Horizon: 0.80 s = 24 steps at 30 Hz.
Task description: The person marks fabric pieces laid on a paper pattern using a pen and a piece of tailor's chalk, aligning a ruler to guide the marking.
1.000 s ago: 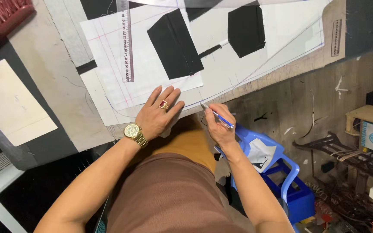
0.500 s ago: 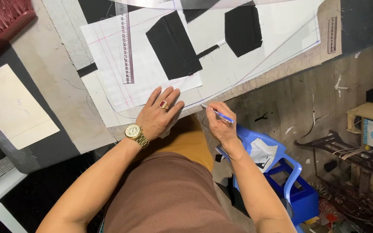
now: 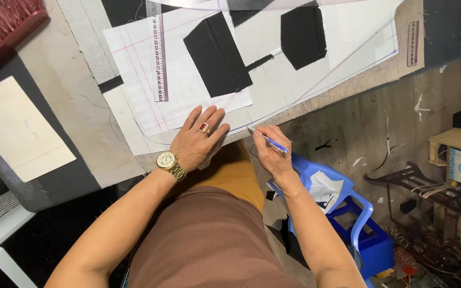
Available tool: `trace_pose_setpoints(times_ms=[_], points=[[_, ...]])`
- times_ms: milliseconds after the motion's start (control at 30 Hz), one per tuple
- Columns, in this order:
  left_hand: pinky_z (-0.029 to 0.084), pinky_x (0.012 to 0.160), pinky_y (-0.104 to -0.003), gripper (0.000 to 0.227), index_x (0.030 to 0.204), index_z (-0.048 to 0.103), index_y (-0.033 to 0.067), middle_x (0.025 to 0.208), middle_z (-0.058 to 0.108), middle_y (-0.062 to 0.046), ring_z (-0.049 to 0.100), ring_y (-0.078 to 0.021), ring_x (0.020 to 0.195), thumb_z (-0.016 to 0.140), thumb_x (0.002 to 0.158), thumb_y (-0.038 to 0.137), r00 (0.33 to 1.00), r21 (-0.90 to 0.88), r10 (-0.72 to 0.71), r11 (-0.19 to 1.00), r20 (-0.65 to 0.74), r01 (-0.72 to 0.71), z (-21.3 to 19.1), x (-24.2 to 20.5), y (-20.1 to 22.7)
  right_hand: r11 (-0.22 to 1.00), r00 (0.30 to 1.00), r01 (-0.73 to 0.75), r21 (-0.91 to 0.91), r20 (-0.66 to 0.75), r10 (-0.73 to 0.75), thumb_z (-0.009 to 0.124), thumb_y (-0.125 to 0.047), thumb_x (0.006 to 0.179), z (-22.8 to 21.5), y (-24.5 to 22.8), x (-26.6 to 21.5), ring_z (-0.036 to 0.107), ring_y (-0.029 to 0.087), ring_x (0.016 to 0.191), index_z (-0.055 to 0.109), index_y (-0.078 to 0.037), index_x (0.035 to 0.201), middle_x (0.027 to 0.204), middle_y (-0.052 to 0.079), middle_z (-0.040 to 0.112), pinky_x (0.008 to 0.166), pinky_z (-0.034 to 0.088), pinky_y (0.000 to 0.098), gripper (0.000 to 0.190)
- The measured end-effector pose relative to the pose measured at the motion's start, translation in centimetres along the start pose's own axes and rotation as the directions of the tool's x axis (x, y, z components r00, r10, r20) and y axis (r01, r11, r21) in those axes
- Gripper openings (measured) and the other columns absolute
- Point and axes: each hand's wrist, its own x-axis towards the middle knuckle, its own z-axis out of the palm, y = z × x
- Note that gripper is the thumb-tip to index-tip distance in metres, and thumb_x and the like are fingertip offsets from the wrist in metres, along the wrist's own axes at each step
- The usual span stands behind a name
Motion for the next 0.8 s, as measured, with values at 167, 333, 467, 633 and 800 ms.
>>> trace_pose_setpoints(times_ms=[167, 333, 467, 633, 800], points=[[0.033, 0.119, -0.051, 0.030, 0.122, 0.066, 0.0149, 0.140, 0.061, -0.015, 0.054, -0.0317, 0.136, 0.068, 0.092, 0.020, 1.000, -0.004, 0.001, 1.000, -0.001, -0.001, -0.1, -0.1, 0.1, 1.000, 1.000, 0.011, -0.014, 0.004, -0.011, 0.072, -0.003, 0.092, 0.1, 0.5, -0.3, 0.067, 0.030, 0.070, 0.074, -0.005, 0.084, 0.070, 0.012, 0.065, 0.071, 0.055, 0.0375, 0.009], [0.034, 0.118, -0.051, 0.029, 0.122, 0.066, 0.0150, 0.139, 0.061, -0.015, 0.054, -0.0316, 0.136, 0.068, 0.093, 0.020, 1.000, 0.000, -0.003, 1.000, -0.007, 0.003, -0.3, 0.2, 0.2, 1.000, 1.000, 0.004, -0.030, 0.011, -0.003, 0.072, -0.004, 0.093, -0.3, 0.8, -0.2, 0.067, 0.029, 0.070, 0.072, -0.006, 0.082, 0.070, 0.011, 0.064, 0.071, 0.055, 0.0361, 0.011], [0.035, 0.118, -0.052, 0.028, 0.121, 0.066, 0.0150, 0.139, 0.061, -0.015, 0.055, -0.0323, 0.135, 0.068, 0.094, 0.020, 1.000, 0.001, -0.008, 1.000, -0.028, 0.008, -0.1, 0.0, 0.2, 0.999, 1.000, 0.030, -0.017, -0.004, -0.030, 0.071, 0.000, 0.092, -0.3, 1.5, -0.4, 0.067, 0.033, 0.070, 0.074, -0.005, 0.085, 0.072, 0.014, 0.065, 0.070, 0.054, 0.0392, 0.009], [0.034, 0.119, -0.052, 0.032, 0.123, 0.065, 0.0144, 0.141, 0.059, -0.016, 0.053, -0.0332, 0.136, 0.069, 0.092, 0.018, 0.998, -0.006, -0.028, 1.000, -0.063, 0.028, 0.5, -0.9, 0.1, 0.993, 0.996, 0.090, -0.073, 0.020, -0.088, 0.070, 0.000, 0.094, -0.1, 1.5, -0.6, 0.066, 0.035, 0.074, 0.073, -0.003, 0.090, 0.076, 0.016, 0.064, 0.071, 0.054, 0.0415, 0.006], [0.037, 0.118, -0.051, 0.030, 0.123, 0.065, 0.0134, 0.142, 0.058, -0.018, 0.054, -0.0354, 0.136, 0.066, 0.094, 0.018, 0.992, -0.035, -0.104, 0.994, -0.076, 0.101, -0.9, -4.0, -0.1, 0.990, 0.999, 0.050, -0.132, 0.023, -0.047, 0.071, -0.001, 0.097, -0.1, 0.8, -1.1, 0.069, 0.031, 0.076, 0.075, -0.002, 0.094, 0.080, 0.015, 0.069, 0.075, 0.054, 0.0390, 0.005]])
